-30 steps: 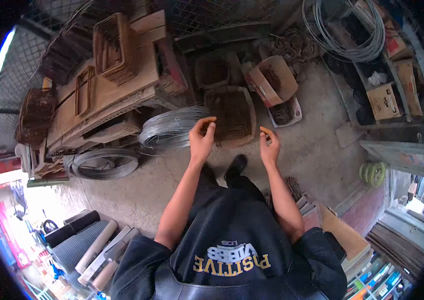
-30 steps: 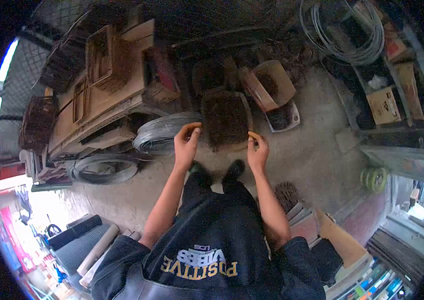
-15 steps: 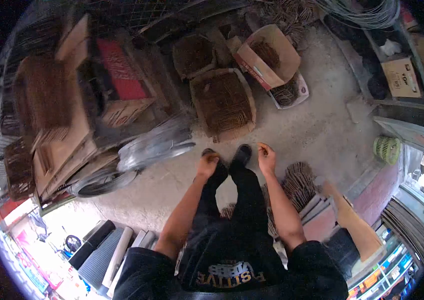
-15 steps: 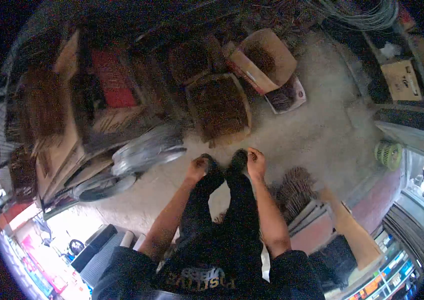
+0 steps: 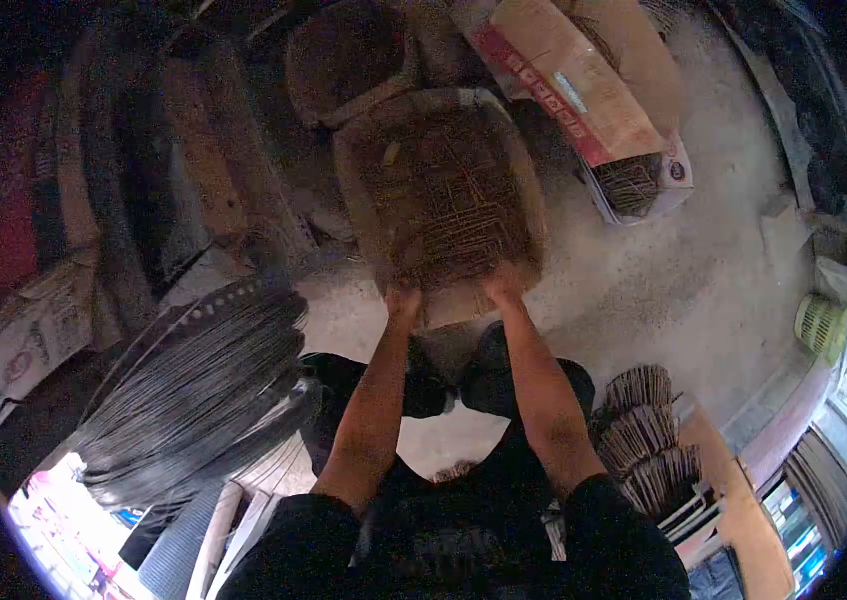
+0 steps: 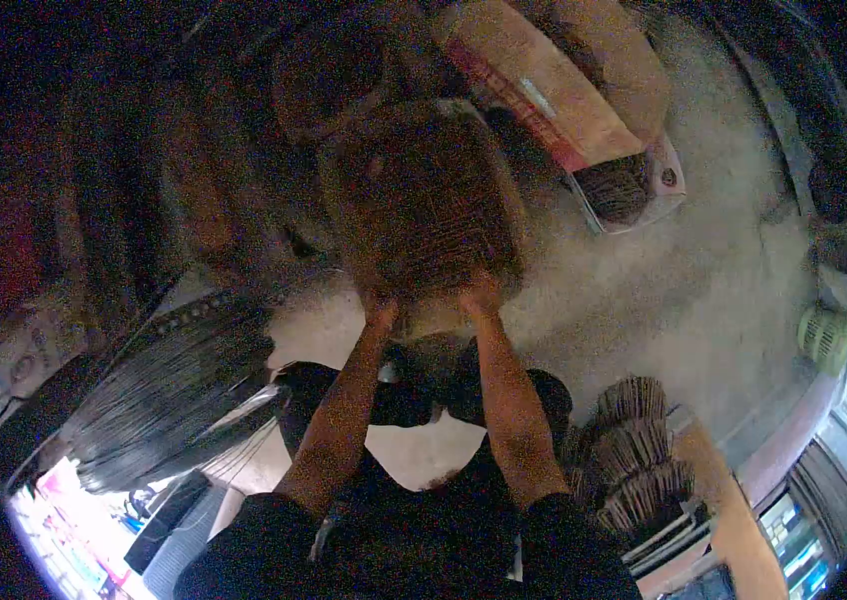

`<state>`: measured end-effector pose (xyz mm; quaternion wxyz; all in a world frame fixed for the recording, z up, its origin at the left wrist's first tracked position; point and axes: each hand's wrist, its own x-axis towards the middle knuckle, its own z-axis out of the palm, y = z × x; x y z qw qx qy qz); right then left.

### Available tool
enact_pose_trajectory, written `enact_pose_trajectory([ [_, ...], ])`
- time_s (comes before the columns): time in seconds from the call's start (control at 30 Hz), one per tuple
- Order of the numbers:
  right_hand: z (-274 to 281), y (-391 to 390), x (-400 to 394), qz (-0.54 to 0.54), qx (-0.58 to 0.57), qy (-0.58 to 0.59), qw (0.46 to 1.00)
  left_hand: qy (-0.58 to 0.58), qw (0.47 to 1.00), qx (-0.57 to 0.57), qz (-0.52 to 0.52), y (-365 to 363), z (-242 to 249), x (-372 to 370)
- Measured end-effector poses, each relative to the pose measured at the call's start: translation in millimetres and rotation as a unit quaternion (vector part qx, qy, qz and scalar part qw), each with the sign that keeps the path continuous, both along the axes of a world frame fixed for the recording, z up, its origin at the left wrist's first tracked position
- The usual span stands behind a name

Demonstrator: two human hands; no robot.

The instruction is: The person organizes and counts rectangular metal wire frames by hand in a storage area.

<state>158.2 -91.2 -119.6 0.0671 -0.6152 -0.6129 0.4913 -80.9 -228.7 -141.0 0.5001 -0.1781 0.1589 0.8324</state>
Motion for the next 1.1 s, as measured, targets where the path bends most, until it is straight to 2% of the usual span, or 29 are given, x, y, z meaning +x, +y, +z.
enact_pose_trajectory([
  [0.03,20,18,-12,0.053,-0.024,-0.055,0.997,-0.001,1.0,0.004,0.003,-2,-16,-16],
  [0.1,91,59,-39,0.191,-0.098,-0.212,0.953,-0.009,0.967,0.075,-0.243,-2,-38,-47],
  [0.13,114,71,-48,0.219,-0.12,-0.243,0.937,-0.012,0.968,0.079,-0.238,-1,-44,-37],
  [0.23,150,91,-60,0.213,-0.149,-0.258,0.931,-0.21,0.951,0.168,-0.152,0,-28,-6],
  [0.3,161,94,-63,0.173,-0.179,-0.228,0.941,-0.089,0.984,0.06,-0.14,-13,-53,-3],
  [0.4,163,81,-58,0.139,-0.21,-0.197,0.948,0.028,0.988,-0.079,-0.126,-13,-36,8],
  [0.47,142,65,-51,0.1,0.054,-0.133,0.985,0.129,0.959,-0.203,-0.149,-3,-4,17],
  [0.5,137,66,-52,0.102,0.056,-0.13,0.985,0.179,0.932,-0.264,-0.172,1,14,21],
  [0.53,135,65,-52,-0.003,0.003,0.02,1.0,0.203,0.915,-0.299,-0.181,3,31,25],
  [0.57,135,67,-51,-0.108,-0.05,0.169,0.978,0.218,0.898,-0.333,-0.19,3,45,30],
  [0.6,138,69,-49,-0.209,-0.1,0.312,0.921,0.136,0.955,-0.247,-0.094,8,60,32],
  [0.63,142,74,-49,-0.302,-0.146,0.444,0.831,0.045,0.988,-0.15,-0.004,12,75,34],
  [0.67,162,79,-53,-0.384,-0.189,0.559,0.71,0.0,0.986,-0.162,0.042,14,88,33],
  [0.7,185,82,-53,-0.384,-0.192,0.559,0.71,-0.042,0.98,-0.172,0.09,16,102,31],
  [0.73,241,92,-54,-0.27,-0.016,0.397,0.877,-0.002,0.978,-0.195,0.068,26,139,33],
  [0.77,278,97,-54,-0.127,0.162,0.197,0.958,0.075,0.969,-0.236,0.026,39,186,34],
  [0.8,275,100,-46,-0.126,0.232,0.154,0.952,0.173,0.947,-0.271,-0.026,50,242,38],
  [0.87,344,106,-34,-0.153,0.199,0.135,0.958,0.372,0.853,-0.348,-0.109,72,339,44],
  [0.93,413,115,-21,-0.18,0.175,0.121,0.96,0.574,0.685,-0.42,-0.16,92,413,54],
  [1.0,472,120,-3,-0.174,0.231,0.079,0.954,0.598,0.65,-0.437,-0.169,107,493,59],
  [1.03,502,123,6,-0.175,0.238,0.084,0.952,0.602,0.652,-0.432,-0.163,109,524,58],
  [1.1,560,124,25,-0.208,0.198,0.095,0.953,0.564,0.654,-0.426,-0.271,111,584,57],
])
